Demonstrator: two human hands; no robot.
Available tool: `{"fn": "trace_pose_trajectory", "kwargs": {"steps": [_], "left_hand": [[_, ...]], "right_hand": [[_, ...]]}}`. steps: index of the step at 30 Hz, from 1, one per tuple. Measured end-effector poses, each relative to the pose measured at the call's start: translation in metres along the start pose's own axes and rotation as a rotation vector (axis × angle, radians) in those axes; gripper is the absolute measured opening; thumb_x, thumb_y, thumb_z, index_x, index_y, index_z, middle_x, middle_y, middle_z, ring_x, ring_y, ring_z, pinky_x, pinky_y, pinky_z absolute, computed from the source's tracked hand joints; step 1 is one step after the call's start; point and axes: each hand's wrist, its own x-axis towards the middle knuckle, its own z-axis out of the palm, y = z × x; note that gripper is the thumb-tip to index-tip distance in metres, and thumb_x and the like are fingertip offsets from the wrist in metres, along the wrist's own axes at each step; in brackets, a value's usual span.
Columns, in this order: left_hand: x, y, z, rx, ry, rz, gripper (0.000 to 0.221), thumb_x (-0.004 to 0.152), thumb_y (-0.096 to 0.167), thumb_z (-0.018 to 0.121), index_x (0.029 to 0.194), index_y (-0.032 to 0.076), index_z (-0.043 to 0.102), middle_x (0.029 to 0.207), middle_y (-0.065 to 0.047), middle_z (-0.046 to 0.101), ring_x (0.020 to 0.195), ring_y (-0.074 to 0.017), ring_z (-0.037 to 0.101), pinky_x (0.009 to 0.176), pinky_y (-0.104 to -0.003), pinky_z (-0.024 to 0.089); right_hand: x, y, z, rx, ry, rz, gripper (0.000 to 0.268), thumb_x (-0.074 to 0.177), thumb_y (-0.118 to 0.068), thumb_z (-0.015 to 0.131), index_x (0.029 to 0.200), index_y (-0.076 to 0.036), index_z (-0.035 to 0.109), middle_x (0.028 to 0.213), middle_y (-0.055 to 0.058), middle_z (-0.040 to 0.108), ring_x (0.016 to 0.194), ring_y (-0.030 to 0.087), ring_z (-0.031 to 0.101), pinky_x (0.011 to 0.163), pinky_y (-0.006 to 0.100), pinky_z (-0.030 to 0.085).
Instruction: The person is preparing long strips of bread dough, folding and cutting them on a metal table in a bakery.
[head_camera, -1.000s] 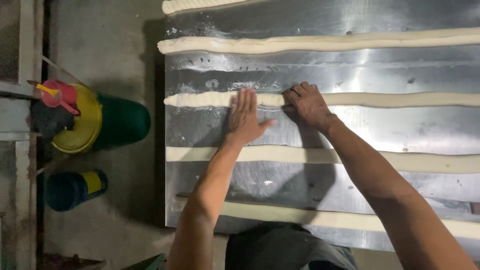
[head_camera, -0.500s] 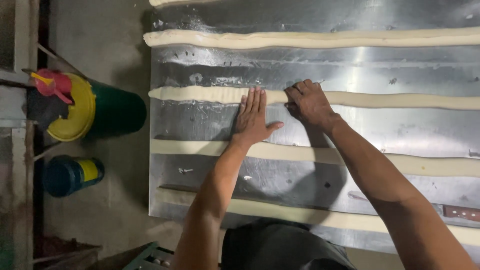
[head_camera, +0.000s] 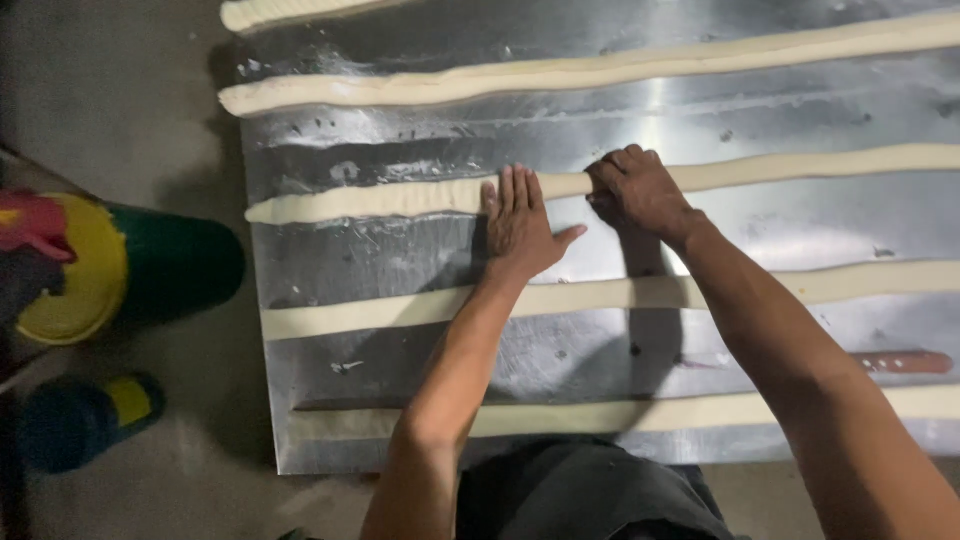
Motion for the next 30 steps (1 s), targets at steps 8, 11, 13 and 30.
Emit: {"fn": "trace_pose_trajectory", "kwargs": {"steps": [8, 11, 13, 30], "left_hand": [[0.011, 0.023, 0.007, -0.025, -0.054, -0.021, 0.124, 0.083, 0.081, 0.057, 0.158, -0.008, 0.014, 0.168, -0.026, 0.012, 0.158, -0.0381, 0.000, 0.126, -0.054, -0.002], [0.018, 0.042, -0.004, 0.007, -0.066, -0.018, 0.125, 0.082, 0.082, 0.056, 0.159, -0.008, 0.015, 0.169, -0.026, 0.013, 0.159, -0.0377, 0.001, 0.127, -0.053, -0.001], [0.020, 0.045, 0.011, 0.007, -0.052, -0.021, 0.125, 0.083, 0.082, 0.055, 0.159, -0.008, 0.016, 0.169, -0.026, 0.013, 0.159, -0.0378, 0.001, 0.127, -0.053, -0.001], [0.049, 0.149, 0.051, -0.018, -0.027, -0.034, 0.123, 0.086, 0.084, 0.049, 0.159, -0.009, 0.013, 0.168, -0.029, 0.012, 0.157, -0.0389, 0.002, 0.125, -0.052, 0.001]], "right_hand": [[-0.015, 0.028, -0.005, -0.057, -0.042, 0.039, 0.045, 0.093, -0.035, 0.072, 0.129, -0.009, 0.066, 0.114, 0.011, 0.065, 0.103, 0.031, 0.057, 0.089, 0.044, 0.047], [-0.022, 0.029, -0.016, -0.019, -0.047, 0.025, 0.043, 0.092, -0.033, 0.073, 0.128, -0.009, 0.066, 0.111, 0.012, 0.064, 0.101, 0.031, 0.057, 0.086, 0.045, 0.046], [-0.028, 0.041, -0.011, -0.034, -0.038, -0.013, 0.046, 0.089, -0.033, 0.073, 0.127, -0.008, 0.065, 0.111, 0.013, 0.064, 0.102, 0.032, 0.057, 0.087, 0.045, 0.046], [-0.094, 0.127, -0.053, 0.038, 0.015, -0.104, 0.043, 0.092, -0.033, 0.075, 0.124, -0.006, 0.067, 0.114, 0.014, 0.064, 0.107, 0.034, 0.057, 0.090, 0.048, 0.046]]}}
